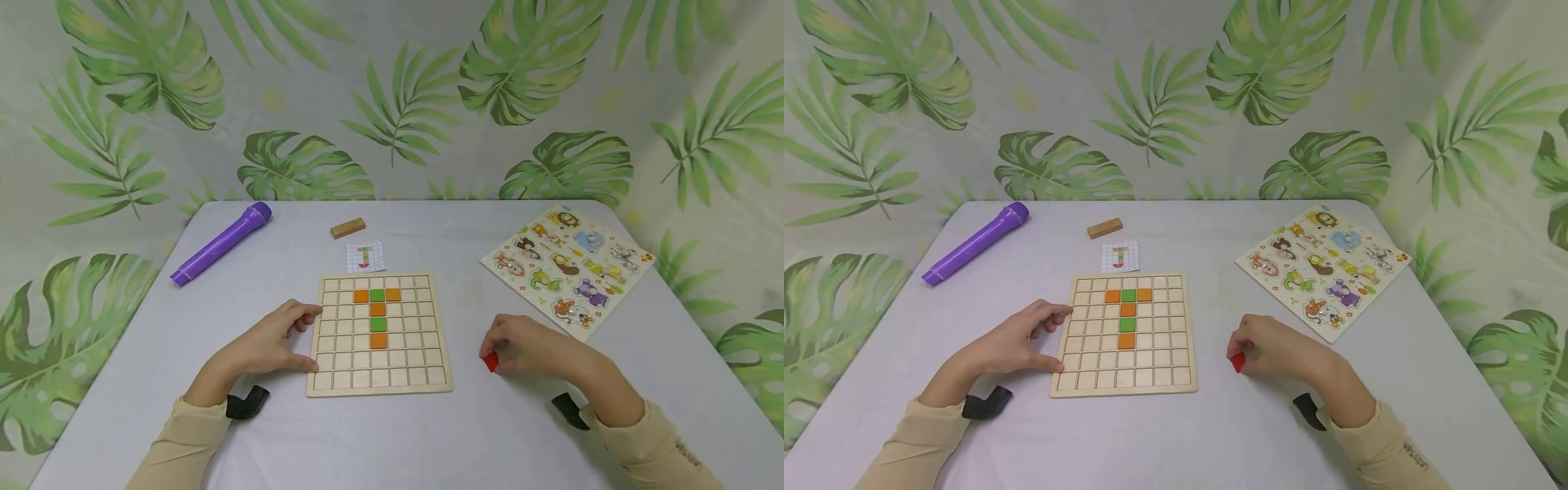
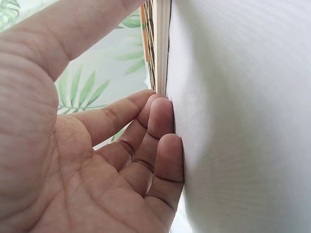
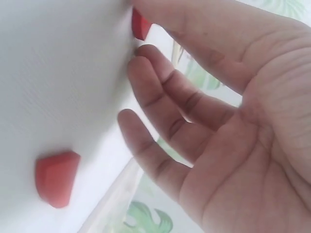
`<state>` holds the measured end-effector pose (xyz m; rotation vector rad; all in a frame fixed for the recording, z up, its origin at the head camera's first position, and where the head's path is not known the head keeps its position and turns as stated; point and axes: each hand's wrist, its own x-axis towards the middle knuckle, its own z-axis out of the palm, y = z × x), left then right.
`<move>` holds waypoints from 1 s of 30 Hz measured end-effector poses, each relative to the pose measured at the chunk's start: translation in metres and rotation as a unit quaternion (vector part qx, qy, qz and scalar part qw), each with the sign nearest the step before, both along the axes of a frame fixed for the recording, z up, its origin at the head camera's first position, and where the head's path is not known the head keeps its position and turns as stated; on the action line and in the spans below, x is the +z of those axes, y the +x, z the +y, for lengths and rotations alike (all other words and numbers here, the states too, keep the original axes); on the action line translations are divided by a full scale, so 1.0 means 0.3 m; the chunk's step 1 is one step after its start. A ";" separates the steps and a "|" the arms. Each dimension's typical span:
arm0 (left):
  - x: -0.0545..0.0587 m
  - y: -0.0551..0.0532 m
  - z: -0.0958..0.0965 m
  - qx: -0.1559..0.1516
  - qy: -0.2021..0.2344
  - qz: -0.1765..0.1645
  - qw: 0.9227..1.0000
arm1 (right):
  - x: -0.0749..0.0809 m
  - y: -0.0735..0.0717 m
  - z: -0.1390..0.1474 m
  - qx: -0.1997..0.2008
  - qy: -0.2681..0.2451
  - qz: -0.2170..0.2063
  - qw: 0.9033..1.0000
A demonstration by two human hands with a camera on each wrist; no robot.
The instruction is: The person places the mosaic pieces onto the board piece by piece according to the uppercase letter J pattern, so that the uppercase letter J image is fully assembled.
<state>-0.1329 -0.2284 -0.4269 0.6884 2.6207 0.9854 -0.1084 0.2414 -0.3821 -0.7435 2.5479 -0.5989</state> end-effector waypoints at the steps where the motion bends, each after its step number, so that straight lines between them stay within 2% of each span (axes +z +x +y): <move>1: 0.000 0.000 0.000 0.000 -0.001 0.000 1.000 | -0.004 0.001 -0.003 -0.001 -0.002 0.002 1.000; 9: -0.003 -0.002 0.000 0.000 -0.001 -0.004 1.000 | -0.031 0.019 -0.029 0.013 -0.013 0.055 0.998; 16: -0.003 0.001 -0.001 0.000 0.002 -0.002 1.000 | -0.032 0.022 -0.083 0.028 -0.019 0.087 0.996; 27: -0.010 -0.001 -0.004 0.000 0.002 -0.002 1.000 | -0.038 -0.002 -0.200 0.074 -0.052 0.126 0.988; 30: -0.008 -0.002 -0.004 0.002 -0.001 -0.004 1.000 | -0.037 -0.009 -0.231 0.080 -0.047 0.130 0.987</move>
